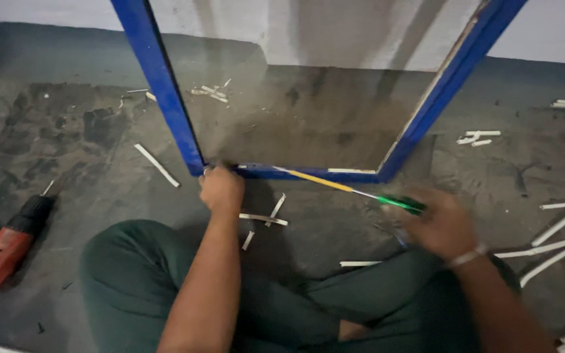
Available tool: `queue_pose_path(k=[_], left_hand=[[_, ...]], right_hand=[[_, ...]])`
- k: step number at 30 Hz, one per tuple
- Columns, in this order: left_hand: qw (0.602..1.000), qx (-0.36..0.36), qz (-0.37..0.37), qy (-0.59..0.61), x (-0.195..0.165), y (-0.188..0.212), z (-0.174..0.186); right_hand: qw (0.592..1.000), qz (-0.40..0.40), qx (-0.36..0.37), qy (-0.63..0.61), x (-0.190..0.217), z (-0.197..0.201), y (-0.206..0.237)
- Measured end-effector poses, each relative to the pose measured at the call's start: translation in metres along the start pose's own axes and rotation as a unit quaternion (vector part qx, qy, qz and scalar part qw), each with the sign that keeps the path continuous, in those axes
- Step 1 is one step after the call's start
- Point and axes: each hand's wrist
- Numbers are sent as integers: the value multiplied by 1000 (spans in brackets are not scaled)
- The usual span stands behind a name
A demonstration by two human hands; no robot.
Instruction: The person sits on the floor and fits white plastic spline strips into the groove of a blue window screen frame. They use a screwdriver to press the strips into the channel along the frame edges and pull out old or excess strip pieces by hand.
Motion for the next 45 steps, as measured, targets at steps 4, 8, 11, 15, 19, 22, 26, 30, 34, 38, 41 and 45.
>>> queue_pose_path(k=[4, 8, 11, 15, 19, 22, 26, 30, 34, 38, 41, 45], left_hand=[[1000, 22, 1, 13, 7, -11, -3], [998, 25, -41, 33, 9, -12, -1], [999, 17, -33, 37, 6, -8, 0], [998, -9, -48, 50, 3, -6, 3], [993, -31, -82, 83, 9, -10, -1], [987, -86, -83, 111, 13, -18, -14], [803, -188, -34, 564, 20, -41, -33], [645, -193, 63, 737, 29, -54, -30], [901, -158, 36, 403, 19, -32, -29], [984, 8, -102, 143, -7, 14, -27], [983, 56, -147, 93, -26, 38, -28], [982, 89, -151, 77, -31, 47, -31]], right_hand=[[992, 115, 23, -40, 27, -37, -45], [995, 80, 44, -28, 31, -47, -74], [993, 26, 111, -7, 22, -44, -95], [979, 19, 184, -91, 10, -50, -135], [952, -113, 223, -177, 3, -64, -161], [959, -151, 191, -145, -9, -67, -153], [963, -66, 203, -166, -45, -52, -112], [971, -68, 161, -162, -91, -39, -67], [995, -49, 63, -60, -110, -9, -29], [990, -129, -9, 49, -93, 55, 5], [984, -33, -50, 167, -75, 95, 14], [968, 19, -21, 249, -58, 108, 3]])
Point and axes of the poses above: each hand's wrist, its own y-axis away from the middle knuckle, its own z-axis out of the back of the hand, x = y × z, and after that the axes turned 2 degrees about -y, right-handed
